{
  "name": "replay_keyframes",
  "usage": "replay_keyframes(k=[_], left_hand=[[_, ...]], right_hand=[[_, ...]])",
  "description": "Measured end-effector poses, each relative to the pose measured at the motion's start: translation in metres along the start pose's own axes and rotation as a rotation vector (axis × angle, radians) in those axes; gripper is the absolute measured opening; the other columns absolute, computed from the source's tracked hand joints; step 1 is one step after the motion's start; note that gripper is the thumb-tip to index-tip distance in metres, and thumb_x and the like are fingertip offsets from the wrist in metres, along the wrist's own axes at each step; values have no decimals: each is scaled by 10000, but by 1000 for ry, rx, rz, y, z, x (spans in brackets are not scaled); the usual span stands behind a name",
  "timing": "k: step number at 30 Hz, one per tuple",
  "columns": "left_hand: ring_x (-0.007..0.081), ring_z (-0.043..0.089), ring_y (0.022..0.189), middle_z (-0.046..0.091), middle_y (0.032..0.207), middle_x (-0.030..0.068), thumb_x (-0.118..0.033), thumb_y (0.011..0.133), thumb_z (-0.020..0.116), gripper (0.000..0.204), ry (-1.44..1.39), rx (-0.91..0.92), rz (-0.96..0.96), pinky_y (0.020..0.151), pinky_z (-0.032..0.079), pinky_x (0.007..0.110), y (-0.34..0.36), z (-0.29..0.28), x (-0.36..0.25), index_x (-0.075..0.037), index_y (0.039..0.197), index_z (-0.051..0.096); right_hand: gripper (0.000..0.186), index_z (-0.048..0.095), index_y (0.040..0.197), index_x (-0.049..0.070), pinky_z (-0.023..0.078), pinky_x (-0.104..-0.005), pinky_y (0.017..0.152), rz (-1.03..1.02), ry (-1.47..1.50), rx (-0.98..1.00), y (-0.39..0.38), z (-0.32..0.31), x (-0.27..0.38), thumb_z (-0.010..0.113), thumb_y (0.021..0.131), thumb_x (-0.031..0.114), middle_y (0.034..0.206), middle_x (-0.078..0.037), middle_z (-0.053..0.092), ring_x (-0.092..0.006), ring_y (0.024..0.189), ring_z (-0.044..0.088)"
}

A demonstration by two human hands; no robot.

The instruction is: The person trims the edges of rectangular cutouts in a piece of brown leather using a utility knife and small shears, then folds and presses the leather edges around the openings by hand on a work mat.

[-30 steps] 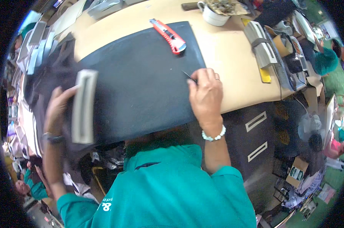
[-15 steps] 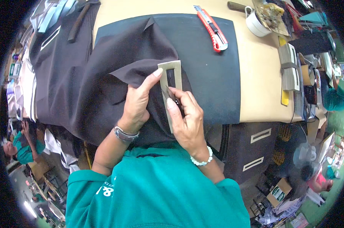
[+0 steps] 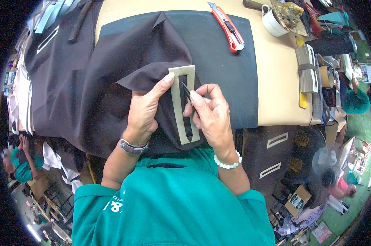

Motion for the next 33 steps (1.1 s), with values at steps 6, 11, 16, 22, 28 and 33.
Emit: replay_keyframes(k=[6,11,16,22,28,33], left_hand=[[87,593,736,649,841,27,-65,848,637,94,36,27,50,680,480,237,-5,3,-3,-21,931,624],[129,631,775,663,901,71,-81,854,628,139,66,88,46,690,511,254,-7,-1,-4,-12,975,628],[89,590,683,642,821,30,-90,867,620,92,100,-10,89,607,477,232,-12,2,-3,-19,926,615],[98,598,702,638,833,47,-107,878,608,115,19,-92,46,612,494,243,-11,4,0,-13,944,596],[104,611,736,649,916,44,-146,888,593,157,45,-142,107,623,501,239,-17,19,7,-32,995,613],[78,583,686,632,865,22,-149,898,582,133,-15,-150,16,565,471,214,-25,24,13,-49,982,605]], right_hand=[[179,448,952,82,248,-153,366,14,152,30,1,4,4,571,907,204,670,-75,594,-16,408,354],[160,450,943,88,238,-156,355,34,209,22,-1,7,1,576,903,180,663,-72,590,-15,399,351],[129,449,932,90,245,-158,358,21,236,18,-3,11,-4,562,909,147,648,-60,581,-12,404,349],[131,423,952,89,291,-160,382,-31,125,-81,-19,18,4,490,950,202,687,-25,549,-20,471,401],[154,367,1040,117,325,-170,379,103,324,-40,-38,31,9,389,982,258,794,-50,521,-54,492,438],[159,366,1023,101,314,-168,385,-9,284,-122,-37,29,-5,390,982,253,795,-43,528,-49,494,432]])
Point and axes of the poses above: each hand's wrist, its own y-axis towards the middle knuckle, its own z-axis out of the palm, x = y × z, the point moved 3 cm from there along y, towards the middle knuckle
